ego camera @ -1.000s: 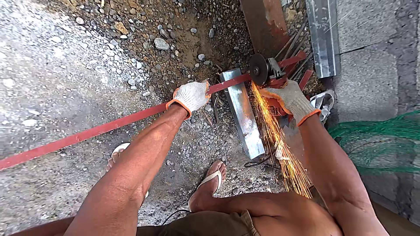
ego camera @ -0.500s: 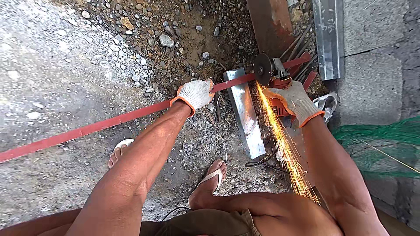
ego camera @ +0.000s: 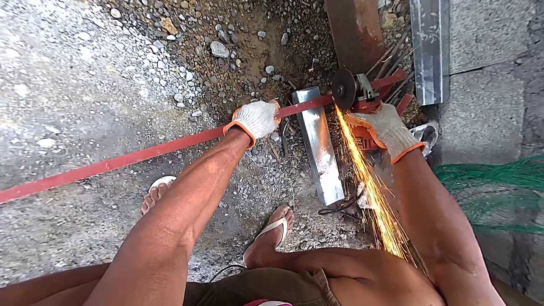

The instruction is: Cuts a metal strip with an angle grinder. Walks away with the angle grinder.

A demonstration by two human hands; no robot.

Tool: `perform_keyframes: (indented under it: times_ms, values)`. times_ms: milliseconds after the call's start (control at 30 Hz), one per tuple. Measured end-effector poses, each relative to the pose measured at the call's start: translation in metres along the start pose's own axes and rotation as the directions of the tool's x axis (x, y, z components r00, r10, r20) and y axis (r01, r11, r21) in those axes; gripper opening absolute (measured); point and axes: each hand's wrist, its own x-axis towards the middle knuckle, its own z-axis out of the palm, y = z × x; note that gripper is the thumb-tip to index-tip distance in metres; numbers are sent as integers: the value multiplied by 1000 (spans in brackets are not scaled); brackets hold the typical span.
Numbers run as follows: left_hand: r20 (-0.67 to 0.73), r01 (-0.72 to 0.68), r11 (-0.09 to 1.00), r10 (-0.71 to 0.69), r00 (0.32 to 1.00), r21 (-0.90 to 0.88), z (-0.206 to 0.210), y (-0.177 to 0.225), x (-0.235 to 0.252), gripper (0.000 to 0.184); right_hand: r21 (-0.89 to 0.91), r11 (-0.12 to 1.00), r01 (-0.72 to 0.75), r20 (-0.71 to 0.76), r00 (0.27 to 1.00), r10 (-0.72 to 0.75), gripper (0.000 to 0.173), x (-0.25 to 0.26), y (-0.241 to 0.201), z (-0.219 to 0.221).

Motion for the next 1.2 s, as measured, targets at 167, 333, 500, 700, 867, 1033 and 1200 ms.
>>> perform_keyframes:
  times_ms: [167, 333, 500, 700, 867, 1033, 1200]
  values:
    - [-8, -13, 1000, 13, 1000, -2, 1, -1, 0, 37, -23, 1000, 8, -4, 1000, -8, 50, 0, -2, -1]
    - [-8, -16, 1000, 16, 1000, -8, 2, -3, 2, 37, -53, 998, 35, -19, 999, -36, 52, 7, 3, 1]
    - [-13, -13, 1000, 13, 1000, -25, 3, -4, 3, 37, -116, 988, 104, -53, 992, -111, 58, 21, 16, 3]
    - [-22, -21, 999, 20, 1000, -35, 2, -3, 1, 36, -100, 991, 84, -48, 995, -89, 58, 24, 16, 4]
    - [-17, -25, 999, 24, 1000, -39, 0, -3, 0, 36, -104, 991, 81, -53, 995, -87, 58, 25, 17, 4]
    - [-19, -16, 999, 16, 1000, -33, 0, -1, 0, 36, -191, 968, 164, 6, 986, -166, 46, 17, 18, -4]
    - [-13, -15, 1000, 14, 1000, -27, -1, 0, -2, 36, -117, 988, 101, -53, 993, -107, 57, 23, 18, 3]
